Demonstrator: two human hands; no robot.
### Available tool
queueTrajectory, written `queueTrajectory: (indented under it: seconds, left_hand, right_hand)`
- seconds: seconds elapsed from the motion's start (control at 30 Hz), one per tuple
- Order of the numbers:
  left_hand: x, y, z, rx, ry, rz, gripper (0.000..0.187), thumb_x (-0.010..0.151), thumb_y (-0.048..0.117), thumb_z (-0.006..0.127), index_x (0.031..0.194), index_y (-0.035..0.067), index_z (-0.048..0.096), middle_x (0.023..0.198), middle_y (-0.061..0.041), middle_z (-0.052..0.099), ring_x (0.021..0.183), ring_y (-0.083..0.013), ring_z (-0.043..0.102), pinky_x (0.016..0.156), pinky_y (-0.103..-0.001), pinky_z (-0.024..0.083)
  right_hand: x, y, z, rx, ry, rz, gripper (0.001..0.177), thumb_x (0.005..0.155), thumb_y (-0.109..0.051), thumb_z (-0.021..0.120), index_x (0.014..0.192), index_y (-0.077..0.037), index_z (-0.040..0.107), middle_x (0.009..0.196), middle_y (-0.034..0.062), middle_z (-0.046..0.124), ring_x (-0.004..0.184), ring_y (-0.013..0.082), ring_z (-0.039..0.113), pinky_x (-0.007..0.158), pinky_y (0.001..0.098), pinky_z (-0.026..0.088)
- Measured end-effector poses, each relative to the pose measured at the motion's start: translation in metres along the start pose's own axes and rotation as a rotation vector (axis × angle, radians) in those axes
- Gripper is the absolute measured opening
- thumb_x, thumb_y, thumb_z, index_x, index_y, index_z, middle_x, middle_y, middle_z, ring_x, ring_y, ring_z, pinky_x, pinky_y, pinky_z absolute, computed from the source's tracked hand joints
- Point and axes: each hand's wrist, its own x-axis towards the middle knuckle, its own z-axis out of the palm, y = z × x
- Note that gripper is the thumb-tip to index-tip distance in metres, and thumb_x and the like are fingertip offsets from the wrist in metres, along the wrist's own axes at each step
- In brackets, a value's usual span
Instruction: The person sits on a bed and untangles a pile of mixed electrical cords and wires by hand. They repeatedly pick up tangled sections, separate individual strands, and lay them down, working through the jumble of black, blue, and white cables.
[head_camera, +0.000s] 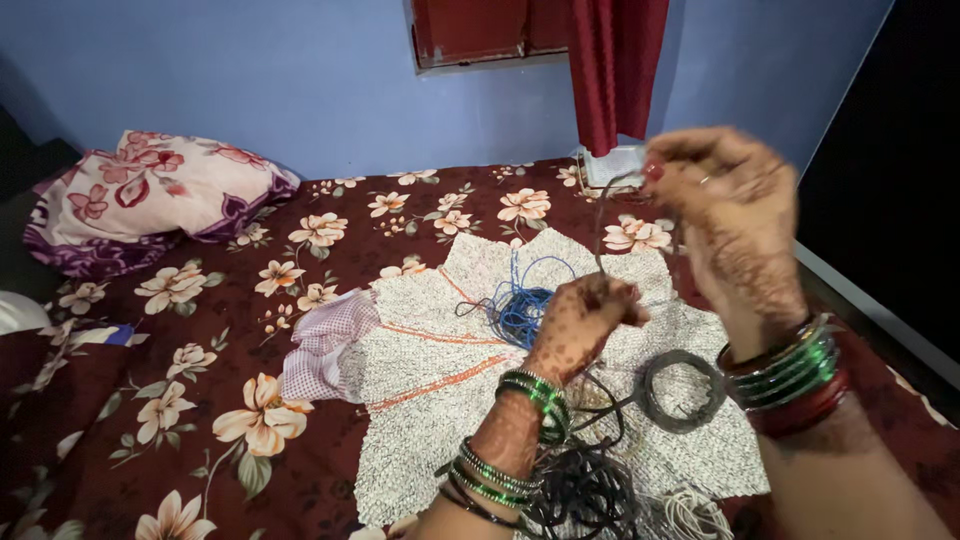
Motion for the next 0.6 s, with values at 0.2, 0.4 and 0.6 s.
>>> queueTrajectory:
  seconds: [0.2,0.4,0.6]
  left_hand:
    - [-0.019,-0.016,-0.013,0.359,0.083,-0.008,0.01,0.096,0.017,0.067,0.094,0.008,0.071,0.088,-0.001,0.076,0.081,-0.0089,0.072,0.08,-0.026,0.062]
    - [-0.017,0.018,-0.019,0.062,0.246,0.069,0.014,0.101,0.013,0.061,0.094,0.005,0.068,0.079,-0.003,0.071,0.068,-0.0104,0.067,0.065,-0.027,0.061]
    - [-0.014,0.072,-0.019,-0.345,0.247,0.279,0.014,0.103,0.01,0.06,0.102,-0.002,0.067,0.08,-0.006,0.067,0.064,-0.0127,0.066,0.06,-0.032,0.063]
  right_hand:
    - [0.014,-0.045,-0.023,0.002,0.114,-0.203,0.017,0.098,0.011,0.072,0.111,0.0,0.07,0.105,0.0099,0.071,0.091,0.0162,0.071,0.086,0.0284,0.062]
    - [0.012,-0.047,-0.051,0.012,0.178,-0.203,0.008,0.108,0.011,0.073,0.111,0.005,0.068,0.101,0.0126,0.07,0.087,0.0183,0.069,0.082,0.0267,0.058]
    - [-0.01,-0.013,-0.07,0.112,0.22,-0.052,0.006,0.102,0.005,0.071,0.106,0.001,0.069,0.102,0.0095,0.071,0.089,0.0187,0.071,0.085,0.0307,0.063]
